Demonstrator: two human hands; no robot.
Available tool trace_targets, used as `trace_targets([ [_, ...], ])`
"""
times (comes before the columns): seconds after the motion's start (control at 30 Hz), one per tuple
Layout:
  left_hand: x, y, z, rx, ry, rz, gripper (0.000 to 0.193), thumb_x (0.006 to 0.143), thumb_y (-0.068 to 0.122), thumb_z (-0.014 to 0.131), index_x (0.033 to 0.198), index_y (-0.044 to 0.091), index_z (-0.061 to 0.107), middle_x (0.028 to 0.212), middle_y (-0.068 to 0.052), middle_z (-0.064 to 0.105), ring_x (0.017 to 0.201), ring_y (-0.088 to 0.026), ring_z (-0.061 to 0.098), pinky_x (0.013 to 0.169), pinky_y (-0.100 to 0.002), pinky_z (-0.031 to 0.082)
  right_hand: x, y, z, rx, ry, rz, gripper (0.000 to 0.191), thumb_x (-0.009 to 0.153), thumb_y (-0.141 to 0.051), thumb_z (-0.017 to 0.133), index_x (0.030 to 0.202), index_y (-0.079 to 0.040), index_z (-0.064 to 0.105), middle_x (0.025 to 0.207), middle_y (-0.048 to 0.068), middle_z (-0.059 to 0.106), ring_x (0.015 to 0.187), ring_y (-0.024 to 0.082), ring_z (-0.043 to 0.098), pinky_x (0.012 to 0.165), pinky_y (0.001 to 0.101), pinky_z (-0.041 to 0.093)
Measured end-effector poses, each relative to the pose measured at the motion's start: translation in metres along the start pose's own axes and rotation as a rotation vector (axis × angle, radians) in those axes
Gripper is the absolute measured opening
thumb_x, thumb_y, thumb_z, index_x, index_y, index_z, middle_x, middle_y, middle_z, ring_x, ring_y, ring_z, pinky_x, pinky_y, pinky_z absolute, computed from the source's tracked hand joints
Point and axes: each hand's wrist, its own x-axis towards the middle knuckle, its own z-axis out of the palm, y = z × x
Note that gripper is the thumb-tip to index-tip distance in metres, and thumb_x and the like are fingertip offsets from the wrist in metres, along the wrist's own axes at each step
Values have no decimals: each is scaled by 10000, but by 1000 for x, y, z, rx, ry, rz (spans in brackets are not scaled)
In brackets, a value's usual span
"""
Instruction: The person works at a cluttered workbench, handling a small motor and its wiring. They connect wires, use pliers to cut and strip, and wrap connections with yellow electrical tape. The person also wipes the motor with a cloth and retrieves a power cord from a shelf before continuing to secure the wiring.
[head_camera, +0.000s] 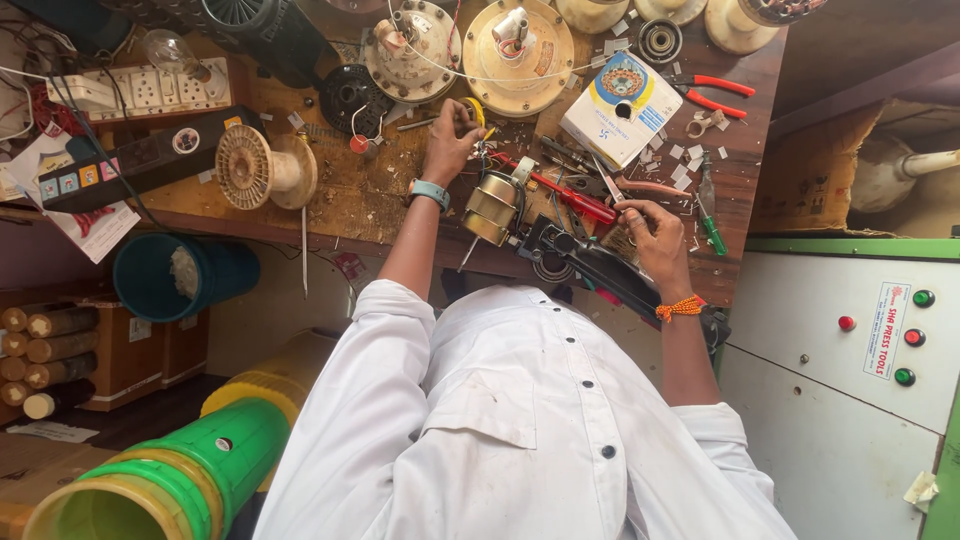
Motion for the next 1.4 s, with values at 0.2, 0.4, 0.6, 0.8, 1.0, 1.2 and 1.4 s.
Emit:
trace_targets([
  [0.2, 0, 18, -17, -484, -318, 4, 276, 960, 171, 772, 1141, 85, 581, 1070, -71, 784, 1048, -149, 738, 899, -298, 583, 10, -16, -4, 43, -11, -59, 222, 1074, -175, 602, 1175, -48, 754, 914, 13, 703, 802, 55, 619, 703, 210, 516],
  [0.4, -17, 34, -18, -399, -412, 33, 383, 922, 164, 774, 1262, 55, 635, 1150, -71, 744, 1028, -142, 735, 846, -278, 623, 46, -43, 26, 15, -86, -97, 242, 1078, -184, 583, 1206, -56, 744, 902, 20, 695, 764, 76, 617, 653, 213, 497],
  [0.6, -40, 27, -2, -591, -306, -73, 409, 955, 153, 732, 1326, 20, 623, 1125, -98, 781, 1011, -137, 767, 830, -267, 651, 86, -73, 89, 85, -131, -315, 260, 1106, -191, 559, 1272, -48, 698, 1165, 39, 664, 894, 107, 652, 777, 246, 556],
  [0.8, -57, 23, 12, -648, -134, -80, 354, 931, 114, 754, 1265, 31, 666, 1054, -77, 790, 951, -113, 763, 671, -225, 617, 101, -89, 114, 18, -236, -427, 267, 1070, -219, 594, 1169, 4, 704, 1159, 100, 670, 940, 169, 674, 780, 312, 554],
  [1.0, -64, 30, 3, -352, -2, -48, 235, 885, 114, 782, 1089, 21, 714, 923, -72, 786, 795, -96, 760, 530, -252, 598, 100, -88, 120, -97, -299, -428, 229, 1033, -201, 652, 1112, 6, 708, 1021, 104, 698, 869, 225, 706, 747, 333, 558],
  [1.2, -60, 39, -17, 382, 160, 299, 268, 971, 266, 746, 973, 17, 647, 861, -134, 730, 769, -320, 700, 639, -446, 519, 99, -92, 122, -197, -326, -617, 230, 956, -61, 690, 1181, -15, 700, 1083, 129, 687, 952, 289, 702, 834, 384, 554],
  [1.4, -52, 40, -20, 377, 135, 298, 244, 1001, 293, 701, 965, 56, 657, 839, -92, 688, 861, -294, 617, 726, -466, 504, 102, -99, 109, -268, -305, -663, 284, 884, -81, 765, 1160, -35, 721, 1114, 128, 690, 986, 311, 690, 857, 407, 553],
])
